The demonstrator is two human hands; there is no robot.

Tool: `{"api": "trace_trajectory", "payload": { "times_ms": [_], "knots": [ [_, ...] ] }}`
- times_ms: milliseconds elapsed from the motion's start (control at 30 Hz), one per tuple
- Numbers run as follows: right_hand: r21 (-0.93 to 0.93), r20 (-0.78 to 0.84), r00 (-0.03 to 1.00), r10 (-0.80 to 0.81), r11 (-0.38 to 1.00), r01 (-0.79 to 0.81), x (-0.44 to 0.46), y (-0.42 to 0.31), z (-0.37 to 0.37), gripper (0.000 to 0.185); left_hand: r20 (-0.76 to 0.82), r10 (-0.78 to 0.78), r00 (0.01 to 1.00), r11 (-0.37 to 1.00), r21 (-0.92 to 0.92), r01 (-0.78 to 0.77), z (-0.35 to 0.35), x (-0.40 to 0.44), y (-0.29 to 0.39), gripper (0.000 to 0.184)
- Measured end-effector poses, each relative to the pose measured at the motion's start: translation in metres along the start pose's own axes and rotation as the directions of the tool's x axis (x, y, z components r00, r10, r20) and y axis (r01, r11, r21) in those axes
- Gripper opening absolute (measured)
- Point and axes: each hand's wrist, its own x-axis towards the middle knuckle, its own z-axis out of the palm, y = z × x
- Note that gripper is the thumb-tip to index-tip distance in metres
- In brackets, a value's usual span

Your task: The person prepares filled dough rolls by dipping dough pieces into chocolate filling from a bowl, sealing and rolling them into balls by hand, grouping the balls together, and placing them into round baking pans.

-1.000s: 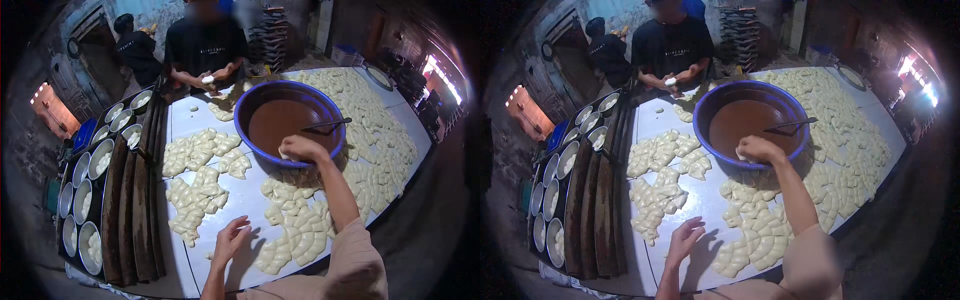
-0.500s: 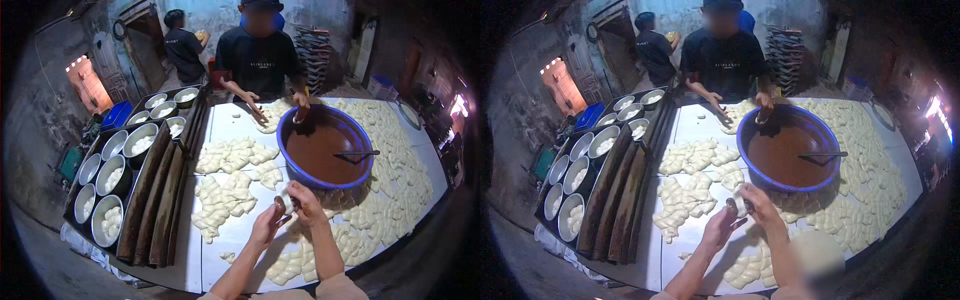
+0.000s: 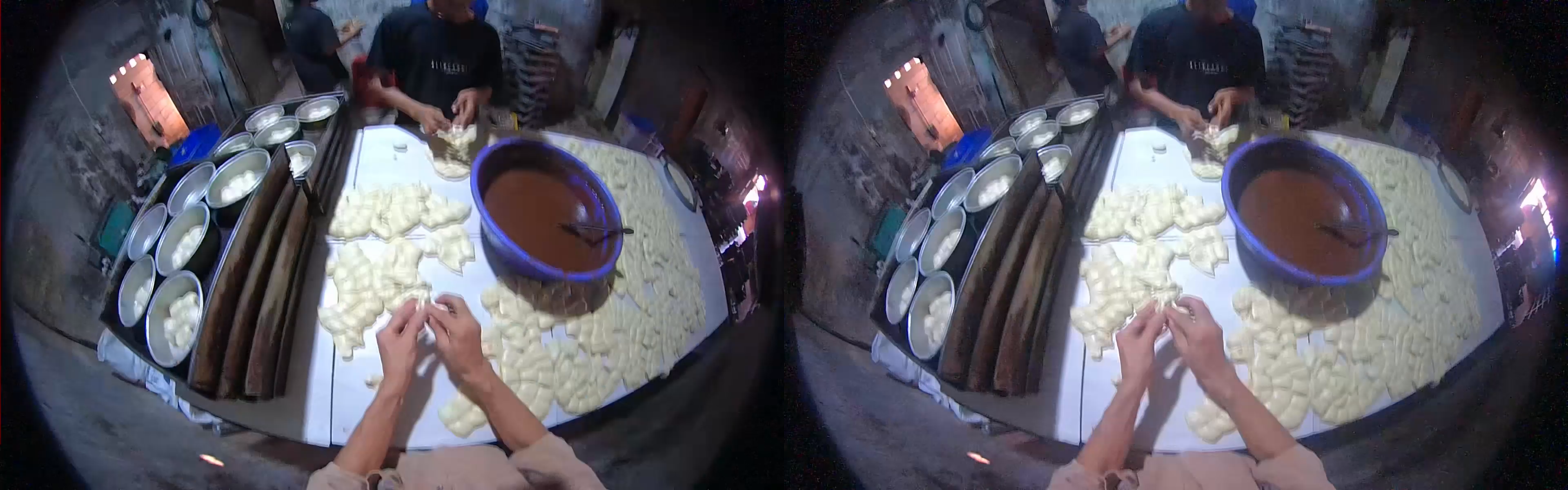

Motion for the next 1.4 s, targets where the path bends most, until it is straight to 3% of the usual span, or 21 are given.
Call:
{"api": "trace_trajectory", "payload": {
  "times_ms": [67, 100, 133, 233, 367, 467, 500, 600, 633, 767, 900, 1033, 1067, 1133, 1200, 1267, 1300, 1367, 1400],
  "knots": [
    [-0.014, -0.080, 0.995, -0.053, 0.999, 0.052, 0.005, -0.003, 0.001, 0.013, 0.080, 0.002, 0.997, 0.997, -0.075, 0.004, -0.006, 0.007, -0.007, 0.039],
    [0.251, 0.079, 0.980, 0.182, 0.948, -0.196, 0.006, 0.000, 0.000, 0.016, 0.117, -0.081, 0.990, 0.993, -0.076, 0.090, -0.008, 0.004, 0.004, 0.039],
    [0.452, 0.273, 0.896, 0.350, 0.775, -0.441, 0.006, 0.004, 0.000, 0.019, 0.155, -0.150, 0.976, 0.983, -0.079, 0.164, -0.010, 0.005, 0.018, 0.040],
    [0.621, 0.473, 0.808, 0.352, 0.517, -0.589, 0.006, 0.014, -0.003, 0.026, 0.326, -0.291, 0.899, 0.956, 0.067, 0.285, -0.025, 0.024, 0.029, 0.036],
    [0.459, 0.300, 0.952, 0.060, 0.866, -0.199, -0.004, -0.003, -0.015, 0.033, 0.351, -0.360, 0.864, 0.933, 0.117, 0.341, -0.039, 0.040, 0.028, 0.030],
    [0.476, 0.136, 0.990, 0.029, 0.874, -0.091, -0.010, 0.014, 0.000, 0.040, 0.409, -0.267, 0.873, 0.959, 0.020, 0.284, -0.035, 0.023, 0.032, 0.028],
    [0.487, 0.037, 0.998, -0.047, 0.873, 0.024, -0.008, 0.013, 0.004, 0.039, 0.419, -0.232, 0.878, 0.966, -0.008, 0.259, -0.033, 0.019, 0.033, 0.028],
    [0.447, -0.132, 0.991, -0.026, 0.891, 0.083, -0.008, -0.002, 0.007, 0.028, 0.458, -0.212, 0.863, 0.966, -0.037, 0.257, -0.036, 0.015, 0.032, 0.023],
    [0.545, -0.182, 0.981, 0.071, 0.838, 0.041, -0.011, -0.004, 0.016, 0.022, 0.480, -0.189, 0.856, 0.973, -0.028, 0.231, -0.039, 0.016, 0.026, 0.023],
    [0.257, -0.332, 0.943, 0.012, 0.963, 0.078, -0.021, 0.007, 0.028, 0.015, 0.531, -0.189, 0.826, 0.974, -0.006, 0.227, -0.036, 0.007, 0.021, 0.026],
    [0.081, -0.275, 0.962, 0.001, 0.996, 0.023, -0.014, -0.004, 0.014, 0.013, 0.500, -0.113, 0.859, 0.991, 0.123, 0.060, -0.036, -0.010, 0.022, 0.026],
    [0.172, 0.041, 0.962, 0.269, 0.947, -0.272, -0.021, -0.006, 0.012, 0.020, 0.331, -0.197, 0.923, 0.980, 0.085, 0.179, -0.045, -0.007, -0.003, 0.024],
    [0.150, -0.020, 0.975, 0.222, 0.965, -0.217, -0.027, -0.014, 0.010, 0.026, 0.311, -0.198, 0.930, 0.979, 0.108, 0.172, -0.047, -0.010, -0.005, 0.025],
    [0.049, 0.011, 0.998, -0.066, 0.997, 0.066, -0.037, -0.019, 0.000, 0.034, 0.266, -0.199, 0.943, 0.975, 0.154, 0.162, -0.052, -0.017, -0.010, 0.026],
    [0.074, 0.220, 0.976, 0.007, 0.997, -0.023, -0.051, -0.024, -0.005, 0.030, 0.324, -0.247, 0.913, 0.962, 0.196, 0.190, -0.054, -0.022, -0.011, 0.035],
    [0.064, 0.363, 0.921, 0.143, 0.982, -0.178, -0.060, -0.017, -0.006, 0.027, 0.218, -0.175, 0.960, 0.826, 0.562, 0.023, -0.057, -0.034, -0.002, 0.037],
    [0.034, 0.412, 0.877, 0.249, 0.957, -0.288, -0.060, -0.015, -0.005, 0.022, 0.230, -0.049, 0.972, 0.753, 0.647, -0.116, -0.067, -0.037, -0.009, 0.041],
    [-0.168, 0.375, 0.924, 0.081, 0.986, -0.019, -0.061, -0.003, 0.000, 0.025, 0.063, -0.069, 0.996, 0.679, 0.734, 0.001, -0.091, -0.031, -0.010, 0.044],
    [-0.258, 0.348, 0.937, 0.013, 0.963, 0.083, -0.060, -0.005, 0.000, 0.028, -0.016, 0.036, 0.999, 0.641, 0.767, -0.011, -0.106, -0.029, -0.011, 0.043]
  ]
}}
